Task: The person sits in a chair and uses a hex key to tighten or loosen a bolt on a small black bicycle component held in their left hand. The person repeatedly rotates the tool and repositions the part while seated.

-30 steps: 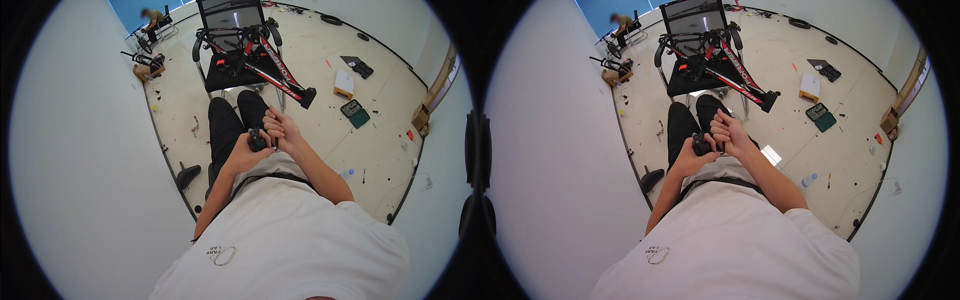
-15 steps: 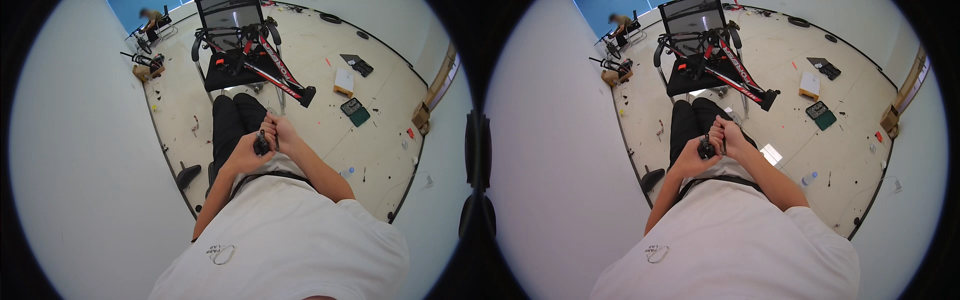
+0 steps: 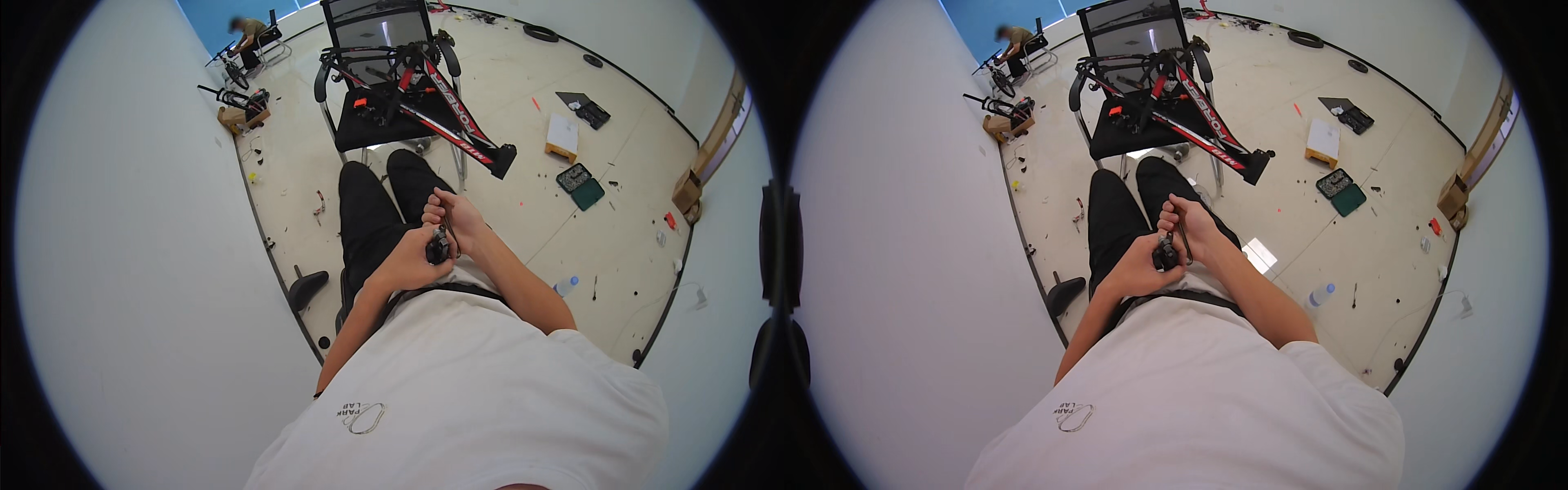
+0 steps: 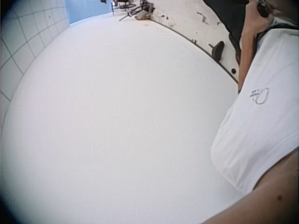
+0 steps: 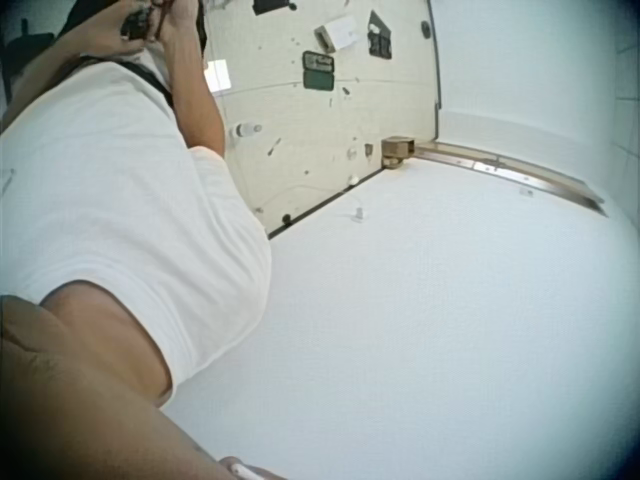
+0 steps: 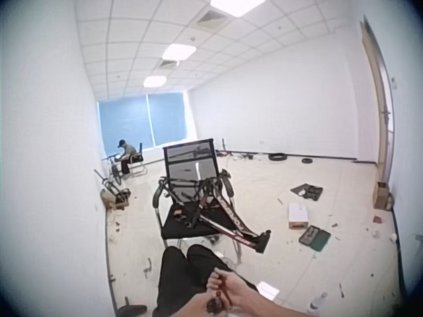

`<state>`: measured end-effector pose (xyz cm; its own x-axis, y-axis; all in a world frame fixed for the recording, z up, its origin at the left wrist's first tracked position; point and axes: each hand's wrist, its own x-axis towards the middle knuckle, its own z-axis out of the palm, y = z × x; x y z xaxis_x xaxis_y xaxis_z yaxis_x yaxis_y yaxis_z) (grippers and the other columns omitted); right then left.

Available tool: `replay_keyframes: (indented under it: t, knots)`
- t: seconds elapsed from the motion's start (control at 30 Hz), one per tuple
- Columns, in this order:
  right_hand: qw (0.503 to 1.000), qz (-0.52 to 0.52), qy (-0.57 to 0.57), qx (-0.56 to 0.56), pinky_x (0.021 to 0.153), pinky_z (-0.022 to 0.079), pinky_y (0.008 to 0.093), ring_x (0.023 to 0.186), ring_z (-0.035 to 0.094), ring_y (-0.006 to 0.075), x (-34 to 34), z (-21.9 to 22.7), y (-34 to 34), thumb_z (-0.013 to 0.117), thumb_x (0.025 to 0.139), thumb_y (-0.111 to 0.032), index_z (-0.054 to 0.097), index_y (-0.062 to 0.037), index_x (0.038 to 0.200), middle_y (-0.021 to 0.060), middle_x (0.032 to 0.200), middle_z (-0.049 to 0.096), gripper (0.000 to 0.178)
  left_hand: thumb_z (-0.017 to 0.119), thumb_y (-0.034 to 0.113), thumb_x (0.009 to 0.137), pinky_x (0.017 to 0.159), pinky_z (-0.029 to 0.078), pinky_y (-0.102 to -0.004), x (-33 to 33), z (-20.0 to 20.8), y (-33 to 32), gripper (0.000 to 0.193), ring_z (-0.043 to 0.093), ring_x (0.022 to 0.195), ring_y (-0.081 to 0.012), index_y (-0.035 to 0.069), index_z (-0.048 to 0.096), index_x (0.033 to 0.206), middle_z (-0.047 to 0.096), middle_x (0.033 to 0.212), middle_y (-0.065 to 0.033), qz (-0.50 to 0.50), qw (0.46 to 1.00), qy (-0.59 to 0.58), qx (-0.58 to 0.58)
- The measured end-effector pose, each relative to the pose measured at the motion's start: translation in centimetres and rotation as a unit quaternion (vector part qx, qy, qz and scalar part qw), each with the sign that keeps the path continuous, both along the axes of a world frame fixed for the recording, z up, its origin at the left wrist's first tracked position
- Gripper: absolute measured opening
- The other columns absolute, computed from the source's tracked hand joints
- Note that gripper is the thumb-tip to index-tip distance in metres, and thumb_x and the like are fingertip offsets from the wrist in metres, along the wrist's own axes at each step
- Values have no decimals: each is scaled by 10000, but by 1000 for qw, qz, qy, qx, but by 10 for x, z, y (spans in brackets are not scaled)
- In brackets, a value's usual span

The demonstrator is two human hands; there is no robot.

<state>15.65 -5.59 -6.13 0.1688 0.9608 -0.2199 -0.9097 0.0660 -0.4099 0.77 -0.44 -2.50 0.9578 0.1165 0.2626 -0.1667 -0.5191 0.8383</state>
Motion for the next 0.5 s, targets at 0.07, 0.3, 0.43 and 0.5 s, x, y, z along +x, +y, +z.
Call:
replay_keyframes:
  t: [0.07, 0.3, 0.43, 0.5]
  knots:
    - [999, 22, 9, 25, 560, 367, 253, 572, 351, 108, 4, -7, 2, 419, 1013, -267, 384, -130, 743, -34, 613, 323, 304, 673, 11, 723, 698, 478, -276, 1, -2, -1, 121, 580, 719, -133, 34, 589, 807, 622, 770, -36, -4, 1000, 10, 0]
    - [992, 73, 91, 52, 524, 357, 249, 557, 340, 109, -2, -25, 8, 410, 1025, -290, 382, -126, 737, -37, 611, 331, 332, 680, 17, 735, 701, 478, -279, 1, -4, -2, 124, 578, 716, -141, 34, 587, 816, 618, 769, -41, -2, 1000, 9, -1]
    - [987, 106, 115, 42, 501, 322, 232, 532, 308, 90, -6, -37, 15, 469, 1010, -275, 385, -119, 718, -40, 589, 319, 341, 679, 15, 739, 690, 477, -280, 1, 1, -11, 123, 577, 715, -139, 37, 581, 809, 612, 768, -43, 5, 999, -37, 39]
    - [994, 74, 70, 27, 496, 333, 232, 525, 321, 89, -6, -31, 12, 467, 1009, -292, 393, -122, 731, -43, 586, 323, 335, 681, 17, 736, 693, 475, -280, 2, -4, -7, 128, 571, 713, -137, 38, 579, 809, 604, 767, -43, -5, 1000, -10, 4]
